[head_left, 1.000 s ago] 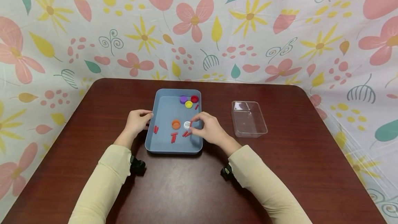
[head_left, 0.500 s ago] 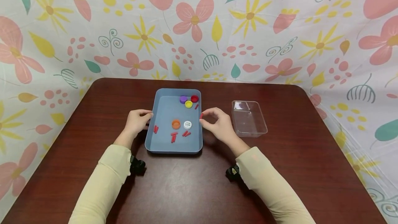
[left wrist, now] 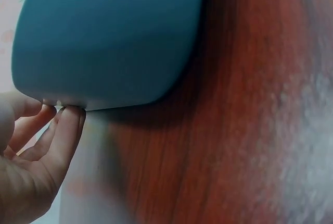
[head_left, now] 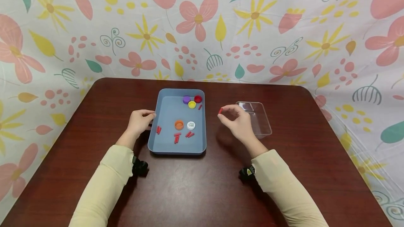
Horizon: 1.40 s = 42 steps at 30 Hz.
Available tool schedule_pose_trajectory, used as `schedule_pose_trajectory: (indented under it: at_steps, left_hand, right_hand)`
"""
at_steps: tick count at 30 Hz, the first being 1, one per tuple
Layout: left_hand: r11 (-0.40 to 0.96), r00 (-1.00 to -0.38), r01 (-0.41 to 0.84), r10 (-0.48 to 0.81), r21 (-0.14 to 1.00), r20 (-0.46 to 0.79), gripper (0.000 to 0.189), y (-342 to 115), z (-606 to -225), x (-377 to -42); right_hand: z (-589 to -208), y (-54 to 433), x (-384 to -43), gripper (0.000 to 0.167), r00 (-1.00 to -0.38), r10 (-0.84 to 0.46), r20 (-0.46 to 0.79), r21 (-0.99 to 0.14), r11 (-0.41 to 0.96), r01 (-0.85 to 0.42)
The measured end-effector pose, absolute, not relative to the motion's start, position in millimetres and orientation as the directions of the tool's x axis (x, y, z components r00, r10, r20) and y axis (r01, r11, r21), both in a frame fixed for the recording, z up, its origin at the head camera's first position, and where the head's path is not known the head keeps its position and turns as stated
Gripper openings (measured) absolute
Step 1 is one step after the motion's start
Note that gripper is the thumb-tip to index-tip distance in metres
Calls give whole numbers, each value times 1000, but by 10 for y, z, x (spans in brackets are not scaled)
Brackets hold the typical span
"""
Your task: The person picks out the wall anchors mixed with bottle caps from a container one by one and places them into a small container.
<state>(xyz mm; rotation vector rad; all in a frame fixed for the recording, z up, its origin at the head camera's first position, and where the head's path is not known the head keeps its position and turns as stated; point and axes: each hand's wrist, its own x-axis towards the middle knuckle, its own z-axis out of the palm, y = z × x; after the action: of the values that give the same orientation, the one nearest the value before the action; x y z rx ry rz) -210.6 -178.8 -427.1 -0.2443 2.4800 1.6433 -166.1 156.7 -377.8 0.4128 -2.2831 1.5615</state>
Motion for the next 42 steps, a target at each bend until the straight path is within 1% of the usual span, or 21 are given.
schedule_pose_trajectory:
  at_steps: [7,11,14,21,26,35,42]
  left_hand:
    - [374,-978,-207,-41,904,-207,36,-1737,-4288,-2144]
    - [368,-980,-197,-41,909,-196,36,-1712,-4296,-2147]
    - [365,-980,-194,-41,911,-192,36,-1705,-4297,-2148]
    - [365,-979,-202,-44,909,-200,36,-1706,-4298,-2154]
    - [365,-977,-208,-43,907,-207,37,-1708,-4302,-2154]
    - [370,-979,-204,-51,906,-199,36,-1695,-4292,-2147]
    - [370,-978,-207,-55,906,-201,36,-1685,-4276,-2140]
  right_hand:
    - [-3732,1733,-1663,23,-923,10,384,-892,262,-368]
    - [-3722,1853,-1663,25,-924,50,380,-890,292,-351]
    - [-3714,1948,-1666,26,-911,74,405,-872,331,-360]
    - [-3721,2139,-1665,25,-877,121,465,-851,332,-406]
    - [-3736,2228,-1641,24,-866,158,474,-846,355,-398]
    - [-3803,2340,-1621,25,-866,236,441,-880,306,-364]
    - [-3843,2372,-1643,26,-861,246,445,-883,282,-376]
